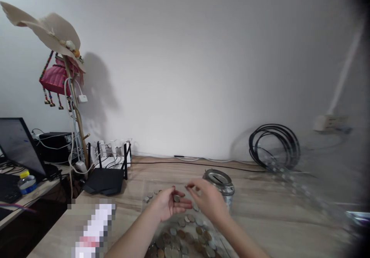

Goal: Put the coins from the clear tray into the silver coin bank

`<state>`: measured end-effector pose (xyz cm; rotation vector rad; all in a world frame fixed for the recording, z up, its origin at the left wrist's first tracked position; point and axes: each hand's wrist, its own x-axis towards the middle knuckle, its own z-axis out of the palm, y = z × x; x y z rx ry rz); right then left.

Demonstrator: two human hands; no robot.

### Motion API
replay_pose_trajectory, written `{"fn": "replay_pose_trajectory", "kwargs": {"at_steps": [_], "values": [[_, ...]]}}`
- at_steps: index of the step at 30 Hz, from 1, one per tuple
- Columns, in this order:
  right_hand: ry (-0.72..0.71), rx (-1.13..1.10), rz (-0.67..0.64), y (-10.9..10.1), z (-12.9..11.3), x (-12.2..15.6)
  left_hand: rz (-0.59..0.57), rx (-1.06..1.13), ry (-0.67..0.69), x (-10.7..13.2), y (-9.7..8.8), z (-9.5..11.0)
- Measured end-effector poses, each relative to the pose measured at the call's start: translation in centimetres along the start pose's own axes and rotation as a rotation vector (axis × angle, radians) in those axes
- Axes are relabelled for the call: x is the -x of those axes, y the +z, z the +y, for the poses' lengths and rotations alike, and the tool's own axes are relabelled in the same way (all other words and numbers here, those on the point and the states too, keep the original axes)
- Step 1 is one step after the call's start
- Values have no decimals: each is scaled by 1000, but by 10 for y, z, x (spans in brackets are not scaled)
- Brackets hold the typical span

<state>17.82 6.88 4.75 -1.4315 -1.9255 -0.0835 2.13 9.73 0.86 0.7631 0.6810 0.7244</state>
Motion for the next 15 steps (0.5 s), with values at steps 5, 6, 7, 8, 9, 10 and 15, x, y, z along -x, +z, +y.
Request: {"fn": "replay_pose_trajectory", "kwargs": {"at_steps": [5, 6, 7, 8, 9, 10, 15], "values": [[267, 200, 207, -37, 32, -13, 73, 47, 25, 5, 4, 5], [318, 204, 172, -42, 38, -14, 84, 47, 26, 6, 5, 5], [361, 194, 128, -46, 44, -16, 92, 46, 24, 6, 5, 6], [399, 177, 86, -48, 49, -17, 96, 43, 21, 6, 5, 6], [427, 155, 54, -49, 54, -18, 94, 42, 20, 6, 5, 6], [442, 133, 31, -50, 57, -20, 87, 39, 22, 6, 4, 5], [410, 137, 25, -48, 69, -24, 75, 25, 20, 5, 3, 4]]}}
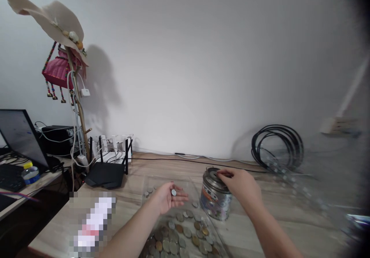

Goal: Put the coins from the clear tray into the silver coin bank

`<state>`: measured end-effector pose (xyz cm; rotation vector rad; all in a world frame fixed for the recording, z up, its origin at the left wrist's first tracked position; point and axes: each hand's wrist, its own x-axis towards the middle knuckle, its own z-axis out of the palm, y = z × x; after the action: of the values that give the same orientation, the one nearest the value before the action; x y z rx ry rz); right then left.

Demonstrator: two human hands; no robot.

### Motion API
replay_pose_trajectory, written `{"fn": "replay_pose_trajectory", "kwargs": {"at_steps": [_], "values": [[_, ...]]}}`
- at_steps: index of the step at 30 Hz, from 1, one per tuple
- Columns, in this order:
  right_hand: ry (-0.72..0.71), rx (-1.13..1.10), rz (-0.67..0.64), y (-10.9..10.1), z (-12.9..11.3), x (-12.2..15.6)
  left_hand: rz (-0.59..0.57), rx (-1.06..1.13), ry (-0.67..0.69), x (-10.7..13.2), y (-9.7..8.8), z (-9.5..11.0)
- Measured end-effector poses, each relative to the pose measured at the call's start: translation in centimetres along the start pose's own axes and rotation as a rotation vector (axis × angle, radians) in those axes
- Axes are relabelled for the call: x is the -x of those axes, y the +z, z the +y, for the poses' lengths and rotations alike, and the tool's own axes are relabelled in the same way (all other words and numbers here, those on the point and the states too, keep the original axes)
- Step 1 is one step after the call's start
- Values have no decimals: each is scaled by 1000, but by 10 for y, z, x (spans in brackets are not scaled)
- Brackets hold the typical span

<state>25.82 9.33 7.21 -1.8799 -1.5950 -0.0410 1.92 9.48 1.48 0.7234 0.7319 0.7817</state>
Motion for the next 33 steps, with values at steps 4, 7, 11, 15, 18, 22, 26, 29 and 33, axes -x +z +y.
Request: {"fn": "replay_pose_trajectory", "kwargs": {"at_steps": [4, 7, 11, 15, 18, 22, 26, 29, 33], "values": [[-155, 51, 184, 0, -6, 4, 32, -1, 2, 1, 1, 2], [-342, -28, 336, 6, -24, 20, -11, 36, 3, 3, 2, 3], [-636, -123, 33, 28, -58, 51, -162, 149, 16, 4, 1, 3], [-698, -95, -174, 53, -78, 70, -315, 193, 52, 5, 0, 3], [-622, -125, -199, 56, -78, 69, -382, 172, 44, 7, 0, 2], [-460, -76, -18, 33, -62, 52, -263, 86, 61, 4, -1, 2], [-162, 72, 205, 3, -24, 22, 78, -22, 114, 1, -2, 4], [-56, 28, 82, -3, 3, 2, 155, -7, 138, 2, 1, 6], [-74, -64, -20, 2, 15, -7, 179, 4, 149, 4, 2, 11]]}}
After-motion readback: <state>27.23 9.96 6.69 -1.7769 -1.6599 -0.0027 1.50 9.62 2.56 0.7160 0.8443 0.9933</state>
